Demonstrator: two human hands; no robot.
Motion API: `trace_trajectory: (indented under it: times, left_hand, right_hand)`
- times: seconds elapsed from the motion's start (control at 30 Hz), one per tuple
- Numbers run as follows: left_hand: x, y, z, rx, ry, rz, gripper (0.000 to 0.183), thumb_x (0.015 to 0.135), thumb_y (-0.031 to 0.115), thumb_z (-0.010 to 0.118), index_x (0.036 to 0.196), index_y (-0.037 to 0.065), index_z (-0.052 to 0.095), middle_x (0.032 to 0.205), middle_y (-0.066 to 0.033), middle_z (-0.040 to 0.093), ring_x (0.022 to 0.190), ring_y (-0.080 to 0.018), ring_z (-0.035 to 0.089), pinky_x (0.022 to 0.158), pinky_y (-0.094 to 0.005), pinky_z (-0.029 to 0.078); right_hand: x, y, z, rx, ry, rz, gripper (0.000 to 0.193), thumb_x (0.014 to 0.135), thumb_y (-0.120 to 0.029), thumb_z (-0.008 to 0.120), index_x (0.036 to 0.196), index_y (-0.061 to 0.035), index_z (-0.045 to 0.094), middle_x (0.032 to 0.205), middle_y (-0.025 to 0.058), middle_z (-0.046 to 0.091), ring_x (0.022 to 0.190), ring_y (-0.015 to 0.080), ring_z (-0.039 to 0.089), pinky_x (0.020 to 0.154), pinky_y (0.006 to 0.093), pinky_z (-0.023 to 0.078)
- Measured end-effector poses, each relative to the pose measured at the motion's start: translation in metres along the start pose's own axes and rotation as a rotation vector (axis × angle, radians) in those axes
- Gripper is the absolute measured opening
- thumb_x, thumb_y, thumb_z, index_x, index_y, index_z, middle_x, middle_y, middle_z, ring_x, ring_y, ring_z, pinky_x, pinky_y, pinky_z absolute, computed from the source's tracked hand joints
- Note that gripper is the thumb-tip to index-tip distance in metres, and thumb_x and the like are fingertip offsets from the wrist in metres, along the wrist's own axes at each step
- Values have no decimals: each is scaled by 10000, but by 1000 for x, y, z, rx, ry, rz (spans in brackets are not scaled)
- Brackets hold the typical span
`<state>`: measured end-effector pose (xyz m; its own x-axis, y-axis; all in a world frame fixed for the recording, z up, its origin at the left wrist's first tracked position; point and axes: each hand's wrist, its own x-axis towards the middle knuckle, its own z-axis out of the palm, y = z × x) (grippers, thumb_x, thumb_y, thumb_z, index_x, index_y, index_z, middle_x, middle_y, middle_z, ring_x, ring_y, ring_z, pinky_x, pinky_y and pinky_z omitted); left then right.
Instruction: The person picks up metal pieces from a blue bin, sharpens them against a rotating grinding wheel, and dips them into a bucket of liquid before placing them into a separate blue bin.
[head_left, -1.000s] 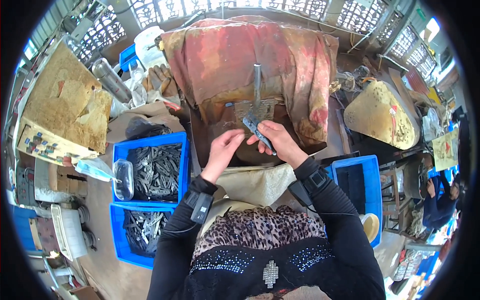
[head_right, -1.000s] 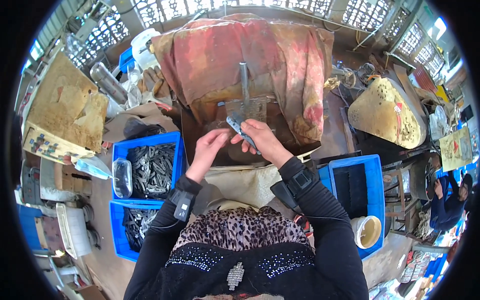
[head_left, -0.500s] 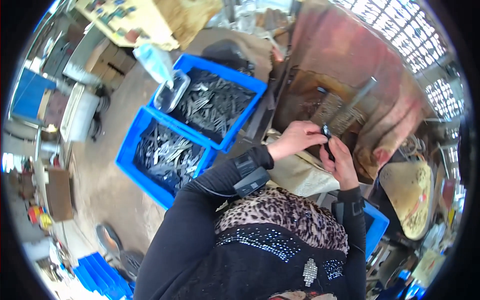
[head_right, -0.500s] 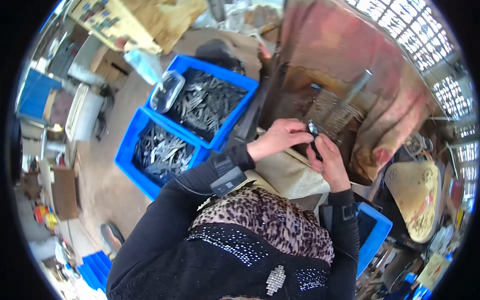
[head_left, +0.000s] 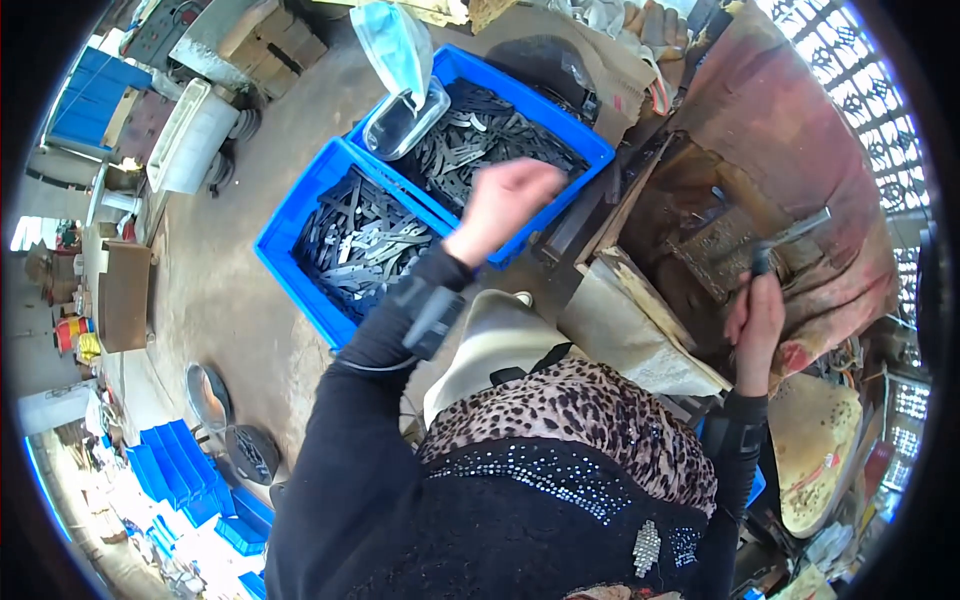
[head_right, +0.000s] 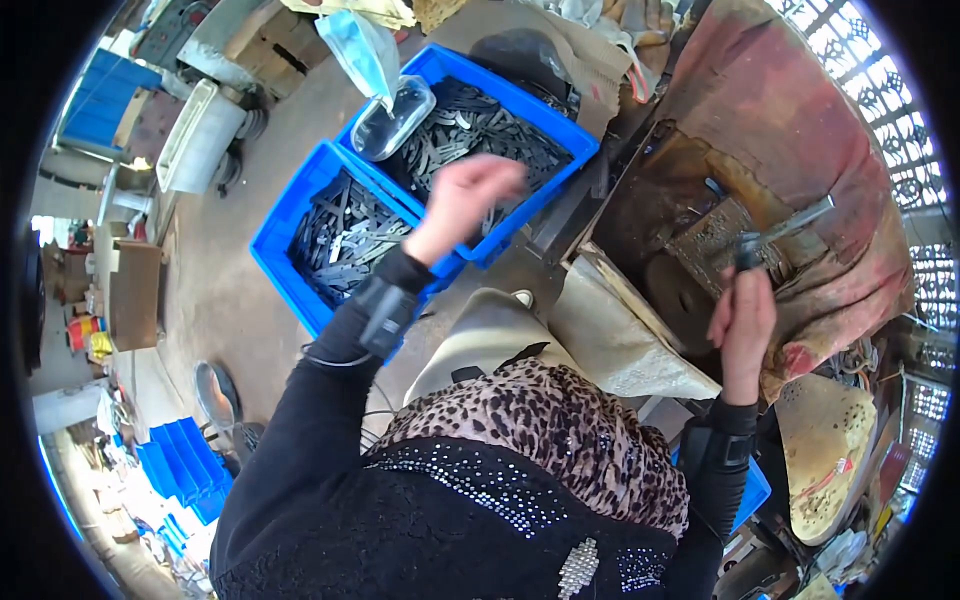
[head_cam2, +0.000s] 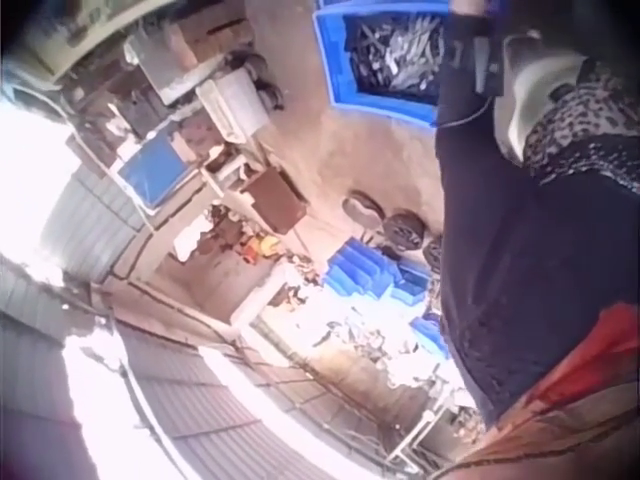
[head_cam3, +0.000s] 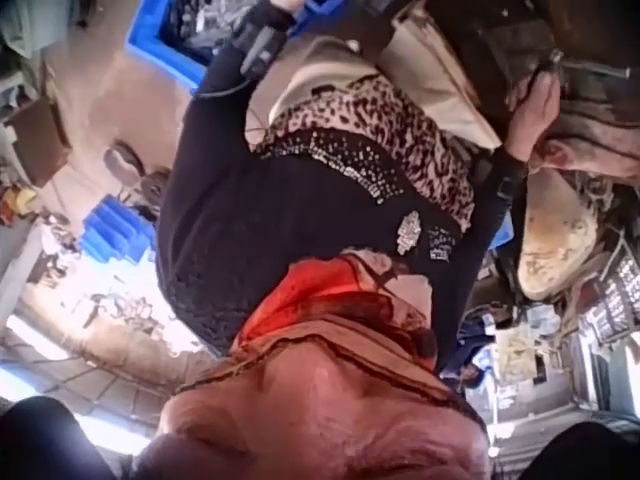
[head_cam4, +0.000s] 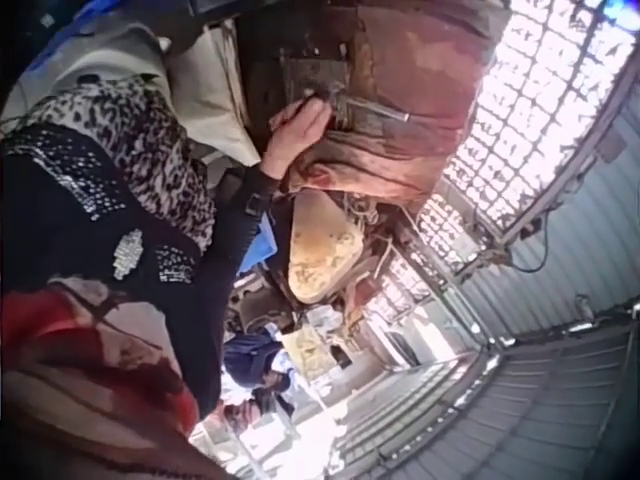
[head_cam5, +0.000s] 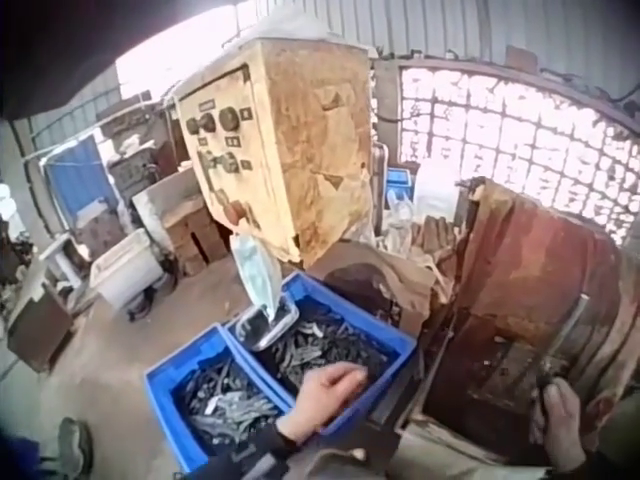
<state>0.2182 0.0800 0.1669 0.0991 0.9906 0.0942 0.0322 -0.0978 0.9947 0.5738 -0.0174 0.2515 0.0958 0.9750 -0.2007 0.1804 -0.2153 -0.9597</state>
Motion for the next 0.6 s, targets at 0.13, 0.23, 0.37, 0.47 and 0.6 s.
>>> trace_trajectory:
  times: [0.13,0.23,0.37,0.47,0.6]
  left_hand:
    - [9,-62,-81,478,182,-129,161,871,167,647,932,33,712,761,-138,686,704,-212,669,651,-334,525]
    - [17,-107,-87,708,38,-95,142,836,149,626,881,43,708,779,-169,685,734,-296,682,653,-392,534]
    - [32,-134,-54,1202,-224,-105,152,778,169,600,802,56,699,829,-182,692,797,-376,678,708,-477,548]
    - [35,-144,-33,1241,-227,-257,195,787,214,605,742,42,685,863,-218,684,857,-394,674,735,-492,546]
    - [36,-168,-28,1177,-327,-376,256,819,264,600,843,37,716,933,-220,693,912,-393,672,786,-479,546]
  right_hand:
    - [29,-1,-39,213,333,-153,215,1029,-270,473,1051,-68,545,621,-48,409,453,59,351,398,205,261]
    - [45,-12,-61,226,551,-224,168,1020,-253,501,1017,-89,538,651,-56,405,472,55,333,405,201,233]
    - [65,-19,-73,416,496,-137,131,969,-189,603,923,-139,490,658,-71,401,471,38,325,398,199,195]
    - [73,-25,-81,317,508,-146,103,967,-198,607,990,-130,534,621,-91,378,435,24,298,379,195,189]
    - [85,-35,-82,251,620,-201,167,952,-186,631,1091,-115,574,597,-111,361,410,9,279,365,186,194]
